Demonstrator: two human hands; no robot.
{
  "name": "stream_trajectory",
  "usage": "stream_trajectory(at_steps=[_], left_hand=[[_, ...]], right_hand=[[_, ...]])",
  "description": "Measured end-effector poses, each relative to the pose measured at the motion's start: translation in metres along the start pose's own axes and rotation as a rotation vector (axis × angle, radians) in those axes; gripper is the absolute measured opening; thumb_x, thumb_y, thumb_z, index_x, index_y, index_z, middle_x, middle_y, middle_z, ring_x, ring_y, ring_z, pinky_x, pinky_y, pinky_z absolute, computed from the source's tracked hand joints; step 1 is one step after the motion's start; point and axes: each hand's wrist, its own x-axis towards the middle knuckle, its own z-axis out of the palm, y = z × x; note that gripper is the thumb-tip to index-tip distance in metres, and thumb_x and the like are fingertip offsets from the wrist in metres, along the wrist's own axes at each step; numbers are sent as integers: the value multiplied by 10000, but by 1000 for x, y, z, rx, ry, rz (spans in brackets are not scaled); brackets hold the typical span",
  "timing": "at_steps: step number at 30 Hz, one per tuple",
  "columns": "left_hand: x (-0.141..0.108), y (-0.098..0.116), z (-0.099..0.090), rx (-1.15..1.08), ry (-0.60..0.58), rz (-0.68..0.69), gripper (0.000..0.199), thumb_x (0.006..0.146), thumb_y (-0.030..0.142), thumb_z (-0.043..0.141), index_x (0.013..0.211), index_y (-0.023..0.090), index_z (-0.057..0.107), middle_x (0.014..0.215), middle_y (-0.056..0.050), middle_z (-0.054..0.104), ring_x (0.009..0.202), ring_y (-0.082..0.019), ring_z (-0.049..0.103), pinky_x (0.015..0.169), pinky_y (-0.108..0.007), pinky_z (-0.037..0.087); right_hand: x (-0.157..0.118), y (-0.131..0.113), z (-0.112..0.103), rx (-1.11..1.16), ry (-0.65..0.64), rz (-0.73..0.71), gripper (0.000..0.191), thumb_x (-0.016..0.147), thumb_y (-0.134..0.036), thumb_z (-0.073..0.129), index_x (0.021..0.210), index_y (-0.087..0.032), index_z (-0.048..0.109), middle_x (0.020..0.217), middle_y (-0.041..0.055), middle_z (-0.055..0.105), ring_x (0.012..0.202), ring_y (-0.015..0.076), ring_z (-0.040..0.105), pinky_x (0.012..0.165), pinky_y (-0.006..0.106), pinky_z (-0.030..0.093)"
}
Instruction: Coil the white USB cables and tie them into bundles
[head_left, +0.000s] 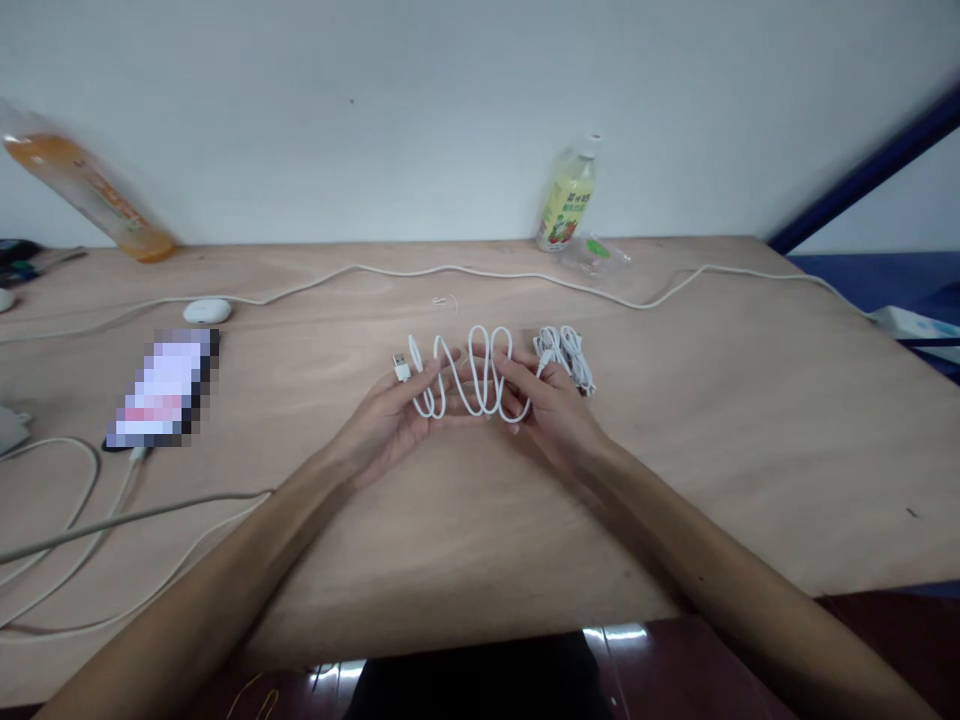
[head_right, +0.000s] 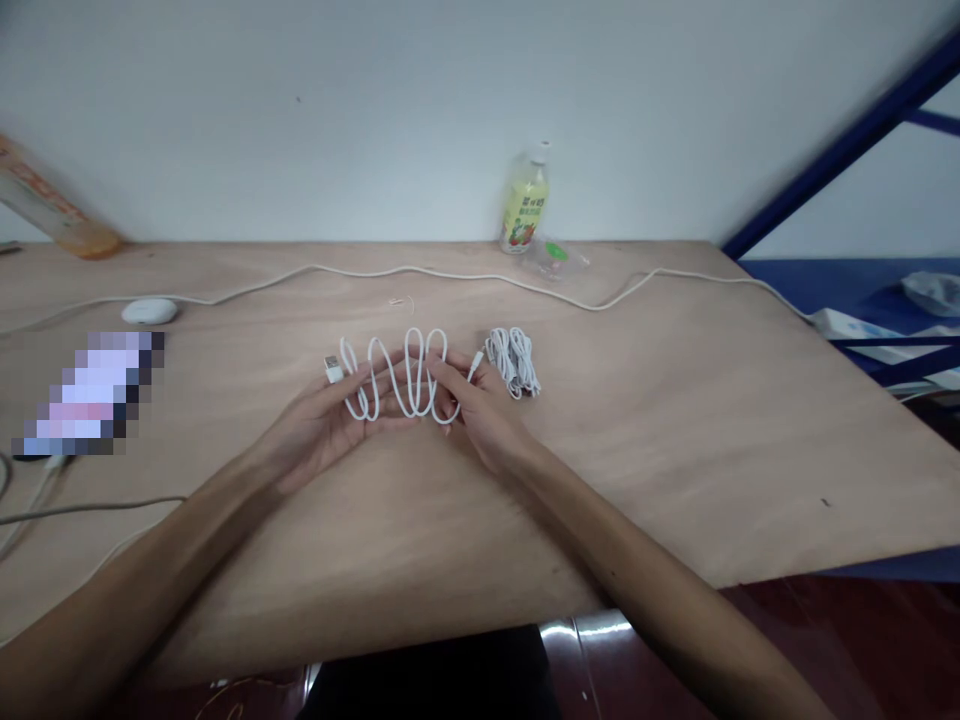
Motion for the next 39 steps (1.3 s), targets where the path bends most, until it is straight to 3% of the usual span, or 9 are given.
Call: stream_trajectory(at_steps=[6, 15, 24, 30, 35, 39], left_hand=[[-1, 5, -3, -84, -37, -81, 474, 1102, 237, 484, 1495, 75, 693, 1419, -238, 776, 1312, -394, 758, 1165, -602, 576], [-1, 0, -2, 19, 73, -30, 320, 1111, 152, 549, 1323, 103, 784, 1311, -210, 830, 1234, -342, 807, 1135, -533, 620], [-1, 5, 3, -26, 63, -18, 407, 1139, 187, 510, 1499, 140, 695, 1342, -211, 819, 1213, -338, 817, 1124, -545, 625], [2, 8, 2, -99, 99, -57, 451, 1155, 225, 456, 1568, 146, 618, 1367, -204, 811, 1218, -331, 815, 1132, -551, 614], [2, 7, 0, -148, 111, -24, 484, 1164, 350, 449, 1553, 115, 615, 1405, -225, 787, 1290, -356, 778, 1166, -568, 586], [2, 7, -1, -166, 100, -29, 499, 1177, 342, 405, 1607, 146, 566, 1424, -209, 780, 1299, -347, 775, 1177, -583, 576]], right_hand=[[1, 0, -1, -11, -17, 16, 454, 848, -604, 872, 1062, -204, 870, 507, -89, 423, 481, 106, 367, 419, 245, 325], [1, -1, -3, 6, 6, 71, 515, 822, -625, 878, 1138, -218, 869, 528, -78, 458, 485, 108, 339, 432, 252, 303], [4, 3, -7, -64, 22, 10, 519, 857, -636, 863, 1179, -229, 861, 539, -77, 495, 481, 111, 387, 465, 270, 336], [5, 3, -9, -84, 23, -9, 588, 834, -760, 834, 1057, -217, 868, 529, -51, 533, 500, 121, 440, 485, 270, 350], [7, 5, -9, -58, 31, 4, 603, 801, -817, 825, 960, -237, 865, 734, 31, 739, 621, 165, 593, 553, 296, 432], [9, 8, -11, -40, 17, -16, 578, 815, -809, 816, 941, -247, 857, 973, 80, 851, 877, 246, 745, 813, 384, 565]])
